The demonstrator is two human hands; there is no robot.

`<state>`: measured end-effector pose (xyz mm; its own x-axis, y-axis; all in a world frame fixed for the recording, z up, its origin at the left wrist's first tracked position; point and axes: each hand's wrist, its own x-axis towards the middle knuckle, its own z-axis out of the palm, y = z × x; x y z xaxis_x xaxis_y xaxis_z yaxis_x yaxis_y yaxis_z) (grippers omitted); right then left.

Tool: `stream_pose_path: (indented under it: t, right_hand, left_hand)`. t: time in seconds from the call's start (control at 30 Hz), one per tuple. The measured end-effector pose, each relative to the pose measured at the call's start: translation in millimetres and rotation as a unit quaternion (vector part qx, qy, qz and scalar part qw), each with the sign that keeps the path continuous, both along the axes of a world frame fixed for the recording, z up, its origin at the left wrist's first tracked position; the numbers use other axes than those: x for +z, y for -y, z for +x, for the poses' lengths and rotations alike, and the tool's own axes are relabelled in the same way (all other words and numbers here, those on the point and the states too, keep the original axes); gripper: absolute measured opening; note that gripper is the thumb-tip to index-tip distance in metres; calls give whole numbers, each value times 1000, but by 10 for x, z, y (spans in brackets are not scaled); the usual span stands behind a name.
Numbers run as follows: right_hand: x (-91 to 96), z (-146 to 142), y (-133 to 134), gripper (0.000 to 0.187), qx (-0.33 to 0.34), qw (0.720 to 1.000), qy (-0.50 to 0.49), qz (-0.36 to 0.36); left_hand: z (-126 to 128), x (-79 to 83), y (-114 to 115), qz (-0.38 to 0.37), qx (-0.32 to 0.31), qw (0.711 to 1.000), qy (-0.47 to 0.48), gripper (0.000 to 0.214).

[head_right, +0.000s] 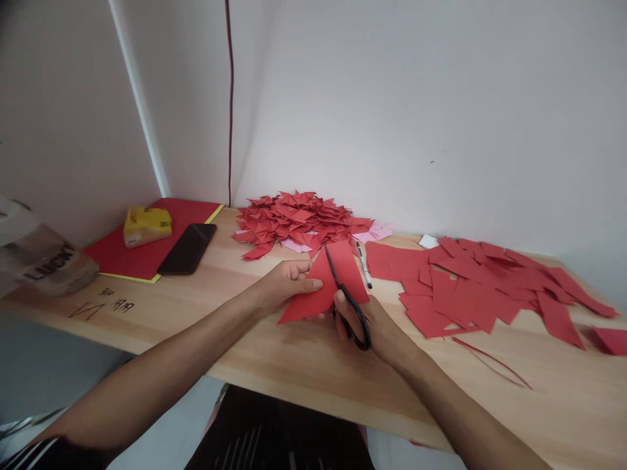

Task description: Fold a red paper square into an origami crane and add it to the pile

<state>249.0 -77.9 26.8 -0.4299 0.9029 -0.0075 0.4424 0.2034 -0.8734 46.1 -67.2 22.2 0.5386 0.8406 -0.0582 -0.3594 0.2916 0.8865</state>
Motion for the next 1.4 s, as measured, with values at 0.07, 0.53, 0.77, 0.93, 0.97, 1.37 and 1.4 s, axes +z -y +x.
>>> stream_pose_path:
  t: [0.07,0.53,0.77,0.93,0.97,1.37,1.4]
  right_hand:
    - [39,-5,58,65,7,1000,2,-3]
    - [156,-89,155,63,-4,999,-17,-51]
    - [157,-93,137,61,-7,998,-20,-53]
    - [163,-84,141,59,-11,998,-41,-40]
    - [165,-83,143,58,-11,998,-39,-41]
    - [49,-42,70,58,-46,998,-31,-21]
    - [45,-21,55,56,-57,998,-31,-7]
  left_hand:
    - [-2,-6,-2,0,-1,1000,-2,48]
    - [6,9,-3,-11,3,1000,-10,51]
    - [6,-7,-13,-8,3,1000,-16,50]
    - [2,2,-15,-5,3,1000,-13,52]
    - [-1,5,-17,-6,4,1000,-15,53]
    - [-46,72,-9,0,19,999,-27,51]
    - [-64,91,-12,7,31,999,-29,51]
